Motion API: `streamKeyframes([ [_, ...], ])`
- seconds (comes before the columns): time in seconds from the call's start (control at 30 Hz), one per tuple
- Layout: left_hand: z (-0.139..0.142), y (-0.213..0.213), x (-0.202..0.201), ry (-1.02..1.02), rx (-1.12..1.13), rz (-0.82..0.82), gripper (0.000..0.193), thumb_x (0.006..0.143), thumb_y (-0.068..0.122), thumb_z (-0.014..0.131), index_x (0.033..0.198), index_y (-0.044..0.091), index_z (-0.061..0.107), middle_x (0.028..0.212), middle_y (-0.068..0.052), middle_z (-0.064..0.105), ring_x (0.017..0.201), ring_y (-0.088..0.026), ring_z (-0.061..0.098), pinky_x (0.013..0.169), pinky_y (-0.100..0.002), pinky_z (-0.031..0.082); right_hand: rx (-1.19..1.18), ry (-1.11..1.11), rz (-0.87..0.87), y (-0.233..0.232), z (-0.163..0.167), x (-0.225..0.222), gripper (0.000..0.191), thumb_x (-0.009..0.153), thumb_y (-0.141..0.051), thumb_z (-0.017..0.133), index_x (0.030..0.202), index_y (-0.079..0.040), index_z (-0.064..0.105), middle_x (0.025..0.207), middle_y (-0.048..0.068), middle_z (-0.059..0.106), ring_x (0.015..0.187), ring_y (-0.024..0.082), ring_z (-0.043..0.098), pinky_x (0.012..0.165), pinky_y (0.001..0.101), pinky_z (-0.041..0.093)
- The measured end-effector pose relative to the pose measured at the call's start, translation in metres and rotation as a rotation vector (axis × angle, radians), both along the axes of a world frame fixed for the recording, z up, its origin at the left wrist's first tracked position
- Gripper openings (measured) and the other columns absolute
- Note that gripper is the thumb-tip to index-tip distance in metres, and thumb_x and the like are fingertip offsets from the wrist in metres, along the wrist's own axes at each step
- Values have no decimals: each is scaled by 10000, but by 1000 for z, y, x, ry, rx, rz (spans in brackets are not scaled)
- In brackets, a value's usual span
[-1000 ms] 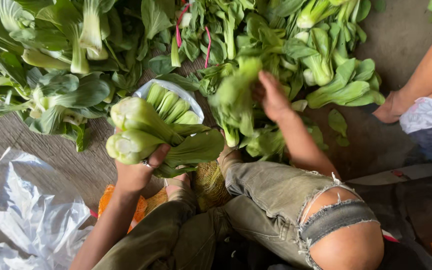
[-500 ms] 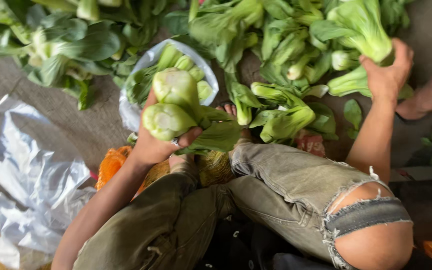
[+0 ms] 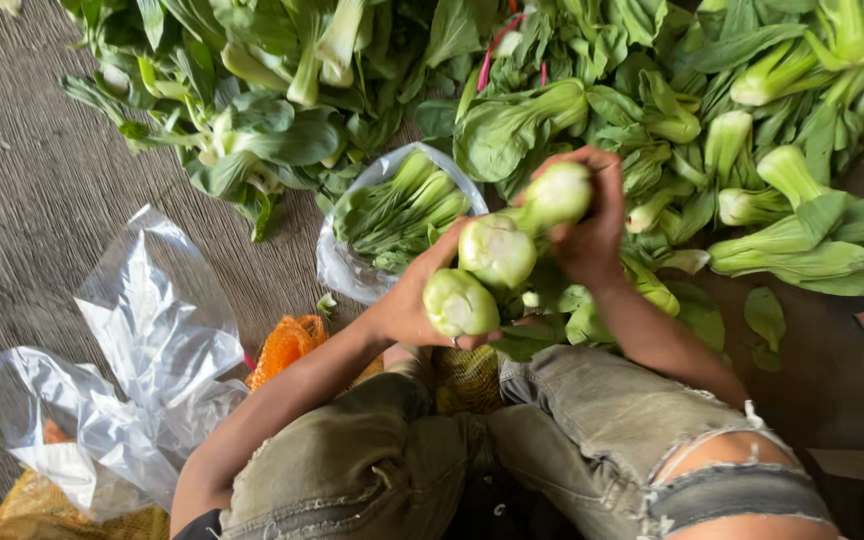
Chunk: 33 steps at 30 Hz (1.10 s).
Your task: The person sits on the floor of a produce market among piles of bok choy. They open clear plastic bags, gather several stalks into bunches by hand, place the bunches into a bag, and adjust the packed bag.
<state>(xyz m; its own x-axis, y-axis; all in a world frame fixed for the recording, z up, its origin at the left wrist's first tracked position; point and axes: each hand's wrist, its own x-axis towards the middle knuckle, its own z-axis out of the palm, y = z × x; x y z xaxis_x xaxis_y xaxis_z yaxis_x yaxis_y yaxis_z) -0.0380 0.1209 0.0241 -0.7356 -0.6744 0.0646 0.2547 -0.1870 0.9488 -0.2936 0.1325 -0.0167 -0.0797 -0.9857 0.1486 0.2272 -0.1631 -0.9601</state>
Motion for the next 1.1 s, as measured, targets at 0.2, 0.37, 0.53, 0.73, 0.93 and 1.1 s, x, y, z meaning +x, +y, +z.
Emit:
streamKeyframes([
  [0.2, -3, -1, -2, -117, -385, 98, 1123, 712, 478, 922, 1595, 48, 375, 1492, -147, 400, 1440, -315, 414, 1282, -443, 315, -1, -179, -4, 3, 17, 46, 922, 837, -568, 839, 1445, 13, 461, 1340, 191, 621, 1156, 286, 685, 1036, 471, 587],
  [0.37, -10, 11, -14, -103, -277, 124, 1273, 722, 538, 933, 1645, 70, 192, 1549, -178, 284, 1495, -350, 336, 1318, -488, 302, -27, -104, -100, 7, 28, 56, 914, 921, -631, 730, 1505, 4, 427, 1418, 208, 606, 1170, 280, 682, 1016, 431, 583],
  [0.53, 5, 12, -24, -295, -382, 221, 1409, 647, 530, 948, 1688, 84, 110, 1617, -232, 274, 1518, -426, 301, 1303, -554, 283, 0, -135, -78, 8, 31, 58, 950, 972, -719, 590, 1553, -2, 368, 1507, 216, 537, 1253, 294, 639, 1100, 455, 523],
  [0.73, 6, 5, -34, -398, -763, 433, 1387, 519, 480, 984, 1574, 134, 152, 1610, -284, 245, 1539, -518, 211, 1284, -627, 107, -2, -284, -26, 8, 38, 69, 993, 988, -766, 509, 1619, -28, 302, 1527, 266, 480, 1397, 299, 499, 1202, 434, 375],
  [0.93, -13, 15, -50, -54, -179, 283, 1443, 637, 379, 956, 1698, 98, 21, 1691, -195, 317, 1575, -345, 382, 1323, -476, 308, -94, -238, -73, -4, 34, 78, 1024, 1007, -805, 401, 1697, -76, 201, 1699, 200, 303, 1610, 268, 262, 1378, 392, 144],
  [1.1, -11, 19, -48, 96, 112, 378, 1322, 736, 234, 963, 1669, 97, 36, 1606, -138, 368, 1450, -260, 477, 1220, -430, 452, 105, -153, 176, -2, 7, 60, 924, 1056, -727, 239, 1702, -131, -46, 1799, 133, 100, 1674, 266, 110, 1373, 392, 69],
])
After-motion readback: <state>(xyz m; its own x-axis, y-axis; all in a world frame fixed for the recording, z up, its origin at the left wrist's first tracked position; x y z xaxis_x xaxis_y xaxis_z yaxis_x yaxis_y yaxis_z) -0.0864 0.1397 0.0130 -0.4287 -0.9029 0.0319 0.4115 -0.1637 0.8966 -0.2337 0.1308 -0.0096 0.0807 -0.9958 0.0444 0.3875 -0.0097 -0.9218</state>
